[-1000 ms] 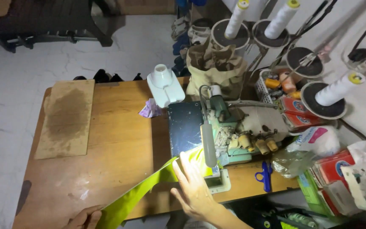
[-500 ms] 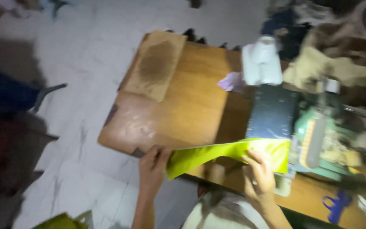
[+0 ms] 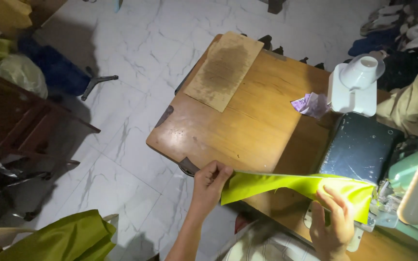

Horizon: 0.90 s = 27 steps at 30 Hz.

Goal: Using an industrial overlock machine to finish the edges of a green fabric strip.

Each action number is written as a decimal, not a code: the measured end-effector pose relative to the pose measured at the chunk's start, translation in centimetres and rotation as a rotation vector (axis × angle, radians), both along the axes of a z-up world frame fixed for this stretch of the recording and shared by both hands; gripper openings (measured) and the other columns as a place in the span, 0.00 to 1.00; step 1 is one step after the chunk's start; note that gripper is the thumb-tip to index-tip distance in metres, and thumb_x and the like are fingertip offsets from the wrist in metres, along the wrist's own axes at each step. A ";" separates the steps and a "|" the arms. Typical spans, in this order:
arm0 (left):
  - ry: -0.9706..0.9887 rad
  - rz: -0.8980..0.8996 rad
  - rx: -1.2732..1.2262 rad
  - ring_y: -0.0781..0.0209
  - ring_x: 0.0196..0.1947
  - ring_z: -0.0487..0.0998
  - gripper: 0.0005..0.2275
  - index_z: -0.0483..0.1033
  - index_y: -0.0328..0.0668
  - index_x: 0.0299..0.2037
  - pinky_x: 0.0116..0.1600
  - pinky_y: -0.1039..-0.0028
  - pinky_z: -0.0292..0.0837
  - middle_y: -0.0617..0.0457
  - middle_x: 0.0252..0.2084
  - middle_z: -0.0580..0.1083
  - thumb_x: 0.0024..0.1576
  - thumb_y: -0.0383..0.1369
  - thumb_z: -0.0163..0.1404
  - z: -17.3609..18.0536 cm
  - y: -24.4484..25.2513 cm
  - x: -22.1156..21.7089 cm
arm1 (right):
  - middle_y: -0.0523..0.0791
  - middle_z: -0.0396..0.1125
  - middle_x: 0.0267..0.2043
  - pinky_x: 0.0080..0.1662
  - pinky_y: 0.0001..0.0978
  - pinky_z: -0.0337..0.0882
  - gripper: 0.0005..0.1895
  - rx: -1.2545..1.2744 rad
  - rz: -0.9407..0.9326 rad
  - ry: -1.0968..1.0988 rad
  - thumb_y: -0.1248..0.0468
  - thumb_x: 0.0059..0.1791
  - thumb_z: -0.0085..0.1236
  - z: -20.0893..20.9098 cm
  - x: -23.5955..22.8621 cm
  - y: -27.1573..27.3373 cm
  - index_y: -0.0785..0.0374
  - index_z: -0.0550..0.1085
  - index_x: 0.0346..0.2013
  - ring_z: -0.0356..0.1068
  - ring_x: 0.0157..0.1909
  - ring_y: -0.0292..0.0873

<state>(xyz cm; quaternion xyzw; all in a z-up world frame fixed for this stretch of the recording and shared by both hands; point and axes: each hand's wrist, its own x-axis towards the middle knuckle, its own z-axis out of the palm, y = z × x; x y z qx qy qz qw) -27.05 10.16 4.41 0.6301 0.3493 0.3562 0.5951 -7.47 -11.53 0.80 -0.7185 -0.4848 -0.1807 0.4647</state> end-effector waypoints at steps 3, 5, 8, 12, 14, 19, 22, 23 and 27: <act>0.020 -0.104 0.125 0.71 0.27 0.72 0.07 0.79 0.40 0.31 0.33 0.78 0.64 0.59 0.28 0.76 0.61 0.31 0.53 1.5 -0.6 -0.8 | 0.54 0.72 0.47 0.54 0.39 0.72 0.09 -0.019 -0.018 0.065 0.78 0.53 0.60 1.6 -0.1 1.4 0.71 0.74 0.48 0.73 0.44 0.49; -0.052 -0.235 0.330 0.64 0.31 0.74 0.07 0.78 0.41 0.32 0.40 0.73 0.66 0.58 0.32 0.78 0.63 0.30 0.50 4.7 -1.5 -1.5 | 0.60 0.72 0.44 0.51 0.45 0.76 0.08 0.129 0.081 0.713 0.73 0.57 0.50 1.4 -0.7 1.5 0.76 0.72 0.49 0.75 0.42 0.58; -0.123 -0.612 0.546 0.50 0.37 0.74 0.13 0.77 0.39 0.40 0.48 0.62 0.63 0.50 0.38 0.76 0.68 0.34 0.40 9.1 -3.7 -2.3 | 0.59 0.70 0.50 0.53 0.52 0.72 0.20 0.350 0.148 1.587 0.58 0.57 0.43 2.4 -0.7 1.1 0.71 0.68 0.57 0.72 0.49 0.60; 0.065 -1.043 0.858 0.49 0.40 0.68 0.03 0.77 0.42 0.42 0.48 0.57 0.60 0.51 0.35 0.71 0.62 0.30 0.53 4.5 -7.6 -2.3 | 0.57 0.65 0.62 0.64 0.60 0.62 0.30 0.410 0.127 1.960 0.46 0.60 0.34 5.3 0.1 0.9 0.68 0.67 0.62 0.65 0.64 0.61; 0.095 -1.048 0.905 0.48 0.39 0.68 0.03 0.76 0.42 0.38 0.47 0.58 0.59 0.50 0.32 0.70 0.59 0.31 0.54 2.2 -8.6 -2.1 | 0.60 0.62 0.66 0.67 0.59 0.57 0.32 0.563 0.518 2.009 0.47 0.62 0.32 4.9 0.6 0.3 0.73 0.65 0.65 0.61 0.68 0.62; 0.081 -1.053 0.917 0.50 0.35 0.66 0.04 0.72 0.42 0.34 0.42 0.60 0.57 0.50 0.29 0.65 0.60 0.29 0.53 1.2 -8.8 -2.4 | 0.64 0.49 0.74 0.73 0.57 0.41 0.45 0.708 1.122 2.074 0.39 0.61 0.23 5.5 0.8 0.3 0.81 0.57 0.71 0.46 0.76 0.65; 0.050 -1.081 0.920 0.50 0.36 0.66 0.03 0.73 0.44 0.37 0.44 0.60 0.58 0.50 0.31 0.64 0.63 0.31 0.50 -0.2 -8.5 -2.6 | 0.65 0.55 0.71 0.71 0.58 0.49 0.38 0.745 0.967 2.009 0.45 0.62 0.32 7.1 -0.2 1.8 0.80 0.57 0.70 0.54 0.73 0.65; -0.018 -1.007 0.959 0.52 0.34 0.65 0.07 0.71 0.44 0.35 0.40 0.62 0.56 0.52 0.30 0.63 0.67 0.31 0.49 -1.4 -8.6 -2.6 | 0.61 0.61 0.67 0.67 0.57 0.56 0.35 0.613 0.340 2.090 0.47 0.57 0.34 8.7 -1.1 3.0 0.73 0.62 0.67 0.60 0.68 0.62; -0.210 -1.000 0.944 0.53 0.33 0.64 0.09 0.70 0.45 0.34 0.38 0.63 0.55 0.52 0.31 0.62 0.69 0.31 0.48 -18.4 -14.8 8.2 | 0.56 0.71 0.59 0.60 0.51 0.68 0.30 0.442 -0.230 1.929 0.53 0.49 0.46 4.0 -3.4 0.8 0.69 0.72 0.60 0.70 0.58 0.56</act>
